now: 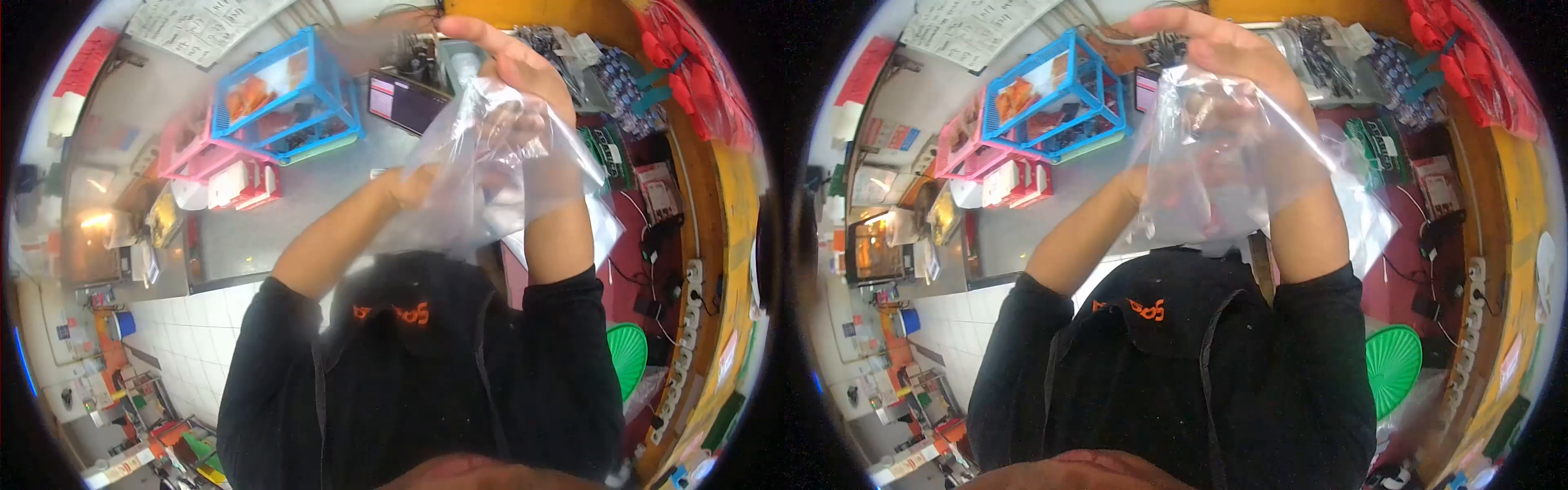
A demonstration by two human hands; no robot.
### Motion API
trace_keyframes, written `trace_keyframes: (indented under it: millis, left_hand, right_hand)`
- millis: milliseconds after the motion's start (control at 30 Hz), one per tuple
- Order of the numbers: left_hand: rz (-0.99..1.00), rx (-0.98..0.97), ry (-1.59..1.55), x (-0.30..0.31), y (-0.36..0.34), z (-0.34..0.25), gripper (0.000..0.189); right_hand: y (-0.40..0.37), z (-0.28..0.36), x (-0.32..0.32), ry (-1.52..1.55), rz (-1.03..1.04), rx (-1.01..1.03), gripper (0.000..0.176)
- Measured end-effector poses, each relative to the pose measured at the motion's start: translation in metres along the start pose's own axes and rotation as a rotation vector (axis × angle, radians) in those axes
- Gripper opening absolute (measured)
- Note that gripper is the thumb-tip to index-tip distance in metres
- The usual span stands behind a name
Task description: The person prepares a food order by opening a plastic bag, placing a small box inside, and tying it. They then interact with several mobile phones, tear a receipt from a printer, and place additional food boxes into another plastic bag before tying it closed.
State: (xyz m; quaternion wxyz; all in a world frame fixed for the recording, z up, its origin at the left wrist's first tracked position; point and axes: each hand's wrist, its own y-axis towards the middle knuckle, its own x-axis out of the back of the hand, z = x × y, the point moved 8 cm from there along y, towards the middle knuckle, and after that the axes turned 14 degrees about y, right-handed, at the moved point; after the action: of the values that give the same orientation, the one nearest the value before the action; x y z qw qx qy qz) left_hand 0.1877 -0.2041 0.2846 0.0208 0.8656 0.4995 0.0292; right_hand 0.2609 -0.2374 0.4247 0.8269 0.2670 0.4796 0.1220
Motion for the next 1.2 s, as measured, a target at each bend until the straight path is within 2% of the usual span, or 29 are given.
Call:
trace_keyframes:
  millis: [33,67,100,300,333,367,400,433,467,500,533,567,600,633,700,733,767,833,867,900,967,1000,1033,1067,1133,1167,1200]
  left_hand:
    - [-0.097,0.001,0.023,-0.003,-0.004,-0.013,0.035]
    - [-0.19,-0.002,0.045,-0.003,-0.001,-0.024,0.034]
    - [-0.282,-0.011,0.065,-0.009,-0.018,-0.04,0.032]
    - [-0.852,-0.128,0.134,0.042,-0.098,-0.125,0.024]
    - [-0.95,-0.158,0.136,0.058,-0.114,-0.139,0.022]
    - [-1.049,-0.186,0.135,0.054,-0.147,-0.153,0.021]
    - [-1.148,-0.21,0.132,0.075,-0.169,-0.168,0.02]
    - [-1.243,-0.239,0.131,0.076,-0.184,-0.18,0.019]
    - [-1.458,-0.181,0.355,0.084,-0.214,-0.2,0.013]
    - [-1.67,-0.118,0.584,0.089,-0.243,-0.219,0.016]
    - [-1.682,-0.141,0.585,0.099,-0.258,-0.224,0.016]
    - [-1.717,-0.42,0.683,0.101,-0.279,-0.239,0.02]
    - [-1.733,-0.701,0.78,0.094,-0.3,-0.252,0.024]
    - [-1.744,-0.714,0.783,0.097,-0.313,-0.258,0.024]
    - [-2.009,-0.723,0.929,0.087,-0.349,-0.28,0.024]
    - [-1.995,-0.77,0.839,0.084,-0.358,-0.283,0.025]
    - [-1.995,-0.773,0.837,0.087,-0.371,-0.282,0.025]
    - [-2.036,-0.88,0.959,0.087,-0.398,-0.279,0.025]
    - [-2.033,-0.889,0.952,0.09,-0.404,-0.276,0.025]
    - [-2.019,-0.924,0.929,0.09,-0.411,-0.272,0.027]
    - [-2.001,-0.952,0.901,0.095,-0.428,-0.255,0.028]
    - [-2.018,-0.818,1.04,0.101,-0.436,-0.243,0.03]
    - [-2.023,-0.681,1.176,0.106,-0.439,-0.231,0.032]
    - [-2.01,-0.684,1.172,0.11,-0.443,-0.218,0.032]
    - [-1.77,-0.491,0.593,0.147,-0.438,-0.168,0.03]
    - [-1.759,-0.486,0.584,0.15,-0.442,-0.154,0.03]
    - [-1.644,-0.191,0.584,0.161,-0.434,-0.134,0.031]
  right_hand:
    - [0.017,-0.001,-0.006,-0.106,-0.04,0.024,0.06]
    - [0.02,0.004,-0.015,-0.231,-0.204,0.072,0.058]
    - [0.023,0.006,-0.015,-0.232,-0.189,0.081,0.058]
    - [0.042,-0.005,0.039,0.235,-0.049,0.175,0.043]
    - [0.05,-0.02,0.071,0.307,-0.276,0.295,0.046]
    - [0.059,-0.045,0.072,-0.061,-0.237,0.277,0.054]
    - [0.065,-0.079,0.07,-0.426,-0.191,0.256,0.063]
    - [0.068,-0.131,0.073,-0.678,-0.149,0.105,0.058]
    - [0.07,-0.176,0.069,-0.936,-0.096,-0.048,0.059]
    - [0.073,-0.195,0.035,-1.114,0.018,0.021,0.063]
    - [0.077,-0.208,0.001,-1.282,0.138,0.092,0.067]
    - [0.087,-0.214,-0.016,-1.287,0.156,0.087,0.067]
    - [0.097,-0.213,-0.037,-1.033,0.176,0.112,0.067]
    - [0.109,-0.21,-0.057,-0.78,0.191,0.132,0.067]
    - [0.127,-0.208,-0.087,-0.271,0.204,0.164,0.069]
    - [0.13,-0.212,-0.091,-0.014,0.197,0.179,0.07]
    - [0.13,-0.221,-0.094,-0.017,0.197,0.178,0.07]
    - [0.13,-0.239,-0.07,-0.453,-0.199,0.112,0.063]
    - [0.132,-0.248,-0.067,-0.513,-0.294,0.162,0.048]
    - [0.134,-0.255,-0.061,-0.519,-0.296,0.165,0.048]
    - [0.131,-0.266,-0.033,-0.412,-0.466,0.216,0.027]
    - [0.134,-0.271,-0.029,-0.412,-0.472,0.222,0.027]
    - [0.137,-0.27,-0.029,-0.34,-0.434,0.317,0.018]
    - [0.139,-0.266,-0.03,-0.269,-0.393,0.413,0.014]
    - [0.141,-0.264,-0.025,-0.261,-0.404,0.384,0.015]
    - [0.142,-0.265,-0.023,-0.247,-0.406,0.345,0.016]
    - [0.141,-0.265,-0.02,-0.253,-0.416,0.353,0.016]
